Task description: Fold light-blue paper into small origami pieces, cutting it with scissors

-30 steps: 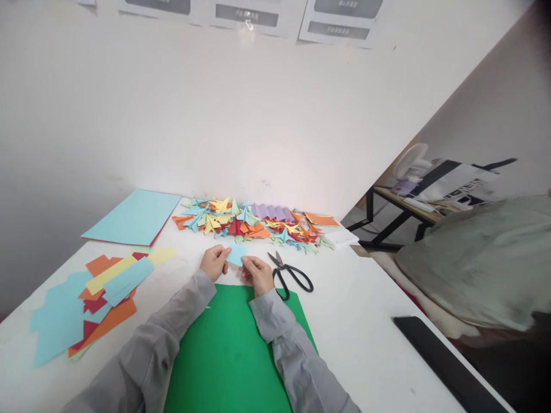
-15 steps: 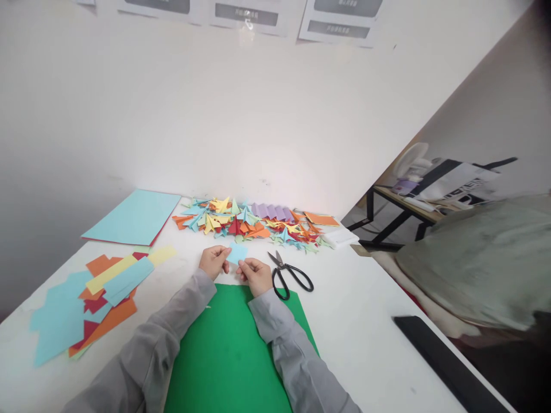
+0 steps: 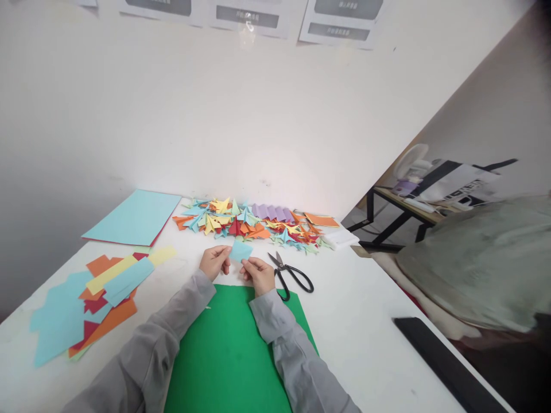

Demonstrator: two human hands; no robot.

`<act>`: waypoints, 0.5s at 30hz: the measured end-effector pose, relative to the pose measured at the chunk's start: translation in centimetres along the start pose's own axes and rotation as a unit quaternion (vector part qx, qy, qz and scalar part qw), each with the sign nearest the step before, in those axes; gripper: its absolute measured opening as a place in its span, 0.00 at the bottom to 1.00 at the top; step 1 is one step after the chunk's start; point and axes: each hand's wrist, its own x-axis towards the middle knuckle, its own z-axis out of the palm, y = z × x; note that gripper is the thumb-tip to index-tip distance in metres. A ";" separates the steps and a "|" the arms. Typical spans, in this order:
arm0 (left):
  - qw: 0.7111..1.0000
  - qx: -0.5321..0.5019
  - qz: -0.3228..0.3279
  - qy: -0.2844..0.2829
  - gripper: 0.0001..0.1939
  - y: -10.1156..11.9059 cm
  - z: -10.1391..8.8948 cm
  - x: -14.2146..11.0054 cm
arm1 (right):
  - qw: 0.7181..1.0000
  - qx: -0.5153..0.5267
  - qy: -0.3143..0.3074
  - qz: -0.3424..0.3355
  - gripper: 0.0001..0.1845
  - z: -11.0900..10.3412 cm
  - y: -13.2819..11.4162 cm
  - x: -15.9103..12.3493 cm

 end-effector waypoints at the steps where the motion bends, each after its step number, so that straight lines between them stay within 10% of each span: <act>1: 1.000 0.001 0.000 -0.001 0.16 0.1 0.0 0.0 | 1.000 -0.001 0.000 -0.001 0.11 0.0 -0.1 0.0; 15: 1.000 0.005 -0.015 -0.016 0.19 -0.1 -0.2 0.2 | 0.999 0.028 -0.006 0.025 0.16 0.2 -0.7 -0.2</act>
